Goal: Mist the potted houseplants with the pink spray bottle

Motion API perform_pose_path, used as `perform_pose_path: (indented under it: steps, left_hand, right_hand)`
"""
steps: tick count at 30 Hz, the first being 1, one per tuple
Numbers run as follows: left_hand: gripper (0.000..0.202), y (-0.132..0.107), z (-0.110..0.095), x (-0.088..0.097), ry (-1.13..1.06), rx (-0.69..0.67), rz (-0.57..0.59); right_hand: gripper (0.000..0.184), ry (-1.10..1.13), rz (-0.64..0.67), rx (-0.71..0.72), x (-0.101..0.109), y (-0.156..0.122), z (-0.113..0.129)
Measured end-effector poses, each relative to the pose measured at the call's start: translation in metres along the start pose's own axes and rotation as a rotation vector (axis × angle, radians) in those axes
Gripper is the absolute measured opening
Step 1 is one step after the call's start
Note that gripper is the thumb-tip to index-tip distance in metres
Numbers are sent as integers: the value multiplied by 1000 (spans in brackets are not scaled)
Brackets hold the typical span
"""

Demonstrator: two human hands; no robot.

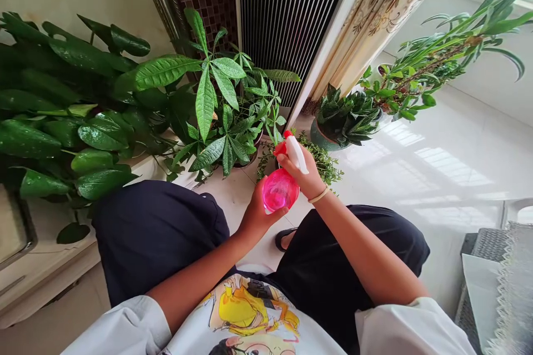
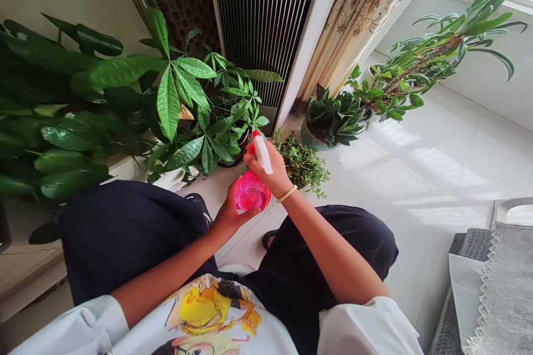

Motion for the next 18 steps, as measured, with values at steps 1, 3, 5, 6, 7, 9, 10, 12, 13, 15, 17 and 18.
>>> perform_pose_path:
  steps: [1, 3, 5, 6, 7, 9, 10, 12, 13, 15, 17, 18]
  left_hand:
    - [96, 0, -1, 1, -11, -3, -6]
    - [94, -2, -3, 1, -11, -13, -12]
    - [92, -5, -5, 0, 0, -30, -26]
    - [91, -7, -4, -2, -2, -36, -29]
    - [91, -8, -2, -4, -12, -34, -23]
    - [93, -10, 10, -10, -38, -1, 12]
    - [94, -10, 18, -13, -43, 26, 32]
    - [97, -9, 34, -16, -14, 77, 61]
    - [98, -8, 40, -16, 19, 92, 67]
    - [98, -6, 46, -16, 106, 108, 84]
    - [95, -6, 48, -19, 195, 125, 118]
    - [95, -7, 49, -22, 228, 140, 145]
  right_hand:
    - [22, -24, -14, -3, 1, 1, -1]
    - [20, -50, -38, -39, 4, 1, -5]
    - [21, -40, -38, -84, 5, 1, -9]
    - [20, -32, -22, -91, 4, 0, -10]
    - [19, -28, -3, -87, 3, -1, -11]
    - [17, -29, 35, -63, -1, -5, -13]
    - [17, -28, 47, -58, -3, -9, -16]
    - [20, -11, 46, -80, -2, -18, -29]
    - [22, 6, 33, -107, 0, -23, -38]
    - [28, 44, -21, -170, 8, -35, -59]
    - [33, 90, -102, -229, 20, -48, -79]
    - [35, 91, -124, -252, 25, -55, -89]
Point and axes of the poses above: each hand's wrist, its own y-axis towards the middle knuckle, its own x-axis out of the back of the hand, z = x × y, the point moved 8 cm from there along y, towards the middle knuckle, and after that the axes turned 4 degrees about -z, right-handed, at the moved point
